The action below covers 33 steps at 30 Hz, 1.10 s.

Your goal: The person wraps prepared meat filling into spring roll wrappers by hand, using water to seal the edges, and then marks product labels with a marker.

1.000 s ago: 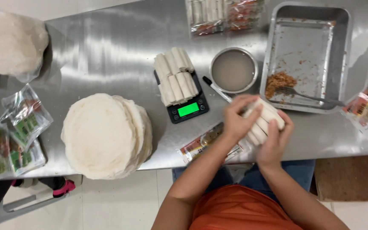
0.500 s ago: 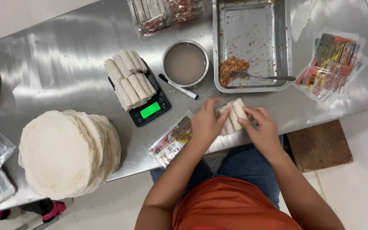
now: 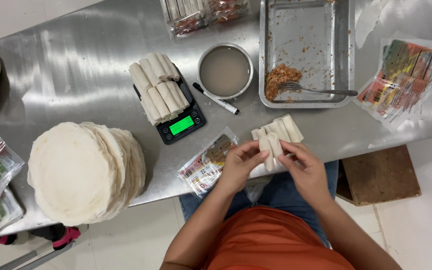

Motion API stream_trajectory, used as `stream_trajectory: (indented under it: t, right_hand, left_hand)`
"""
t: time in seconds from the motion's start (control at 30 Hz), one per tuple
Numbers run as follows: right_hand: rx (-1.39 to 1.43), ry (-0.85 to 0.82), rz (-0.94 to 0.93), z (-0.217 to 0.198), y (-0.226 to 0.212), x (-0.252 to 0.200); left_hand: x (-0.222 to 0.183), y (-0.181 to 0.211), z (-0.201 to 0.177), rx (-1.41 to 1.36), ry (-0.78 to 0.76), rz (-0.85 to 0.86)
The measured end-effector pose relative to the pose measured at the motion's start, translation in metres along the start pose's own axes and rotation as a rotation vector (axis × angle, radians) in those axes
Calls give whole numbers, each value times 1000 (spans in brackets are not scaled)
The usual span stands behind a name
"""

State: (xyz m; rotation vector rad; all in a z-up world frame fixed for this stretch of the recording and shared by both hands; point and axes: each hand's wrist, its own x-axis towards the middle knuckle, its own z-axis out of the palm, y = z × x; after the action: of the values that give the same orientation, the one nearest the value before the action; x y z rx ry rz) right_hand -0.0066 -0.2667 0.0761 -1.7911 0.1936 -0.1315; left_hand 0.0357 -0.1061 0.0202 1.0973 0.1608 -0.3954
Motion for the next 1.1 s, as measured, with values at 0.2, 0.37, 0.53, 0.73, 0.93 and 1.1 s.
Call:
stream_trajectory:
  t: [0.2, 0.37, 0.53, 0.73, 0.93, 1.1]
  right_hand:
    - [-78, 64, -245, 16, 4, -21]
    - [-319, 92, -505, 29, 26, -29]
    - [-298, 13, -573, 37, 19, -14]
    - [-570, 97, -494, -3, 55, 24]
    - [74, 36, 110, 1, -9, 2]
    - [109, 95, -37, 13, -15, -15]
  left_hand:
    - [-20, -3, 6, -67, 93, -8]
    - [-33, 0, 11, 12, 150, -80]
    - [-27, 20, 22, -169, 94, -151]
    - [-9, 8, 11, -485, 161, -201]
    - [-16, 17, 21, -310, 93, -147]
    - [-22, 24, 25, -123, -32, -125]
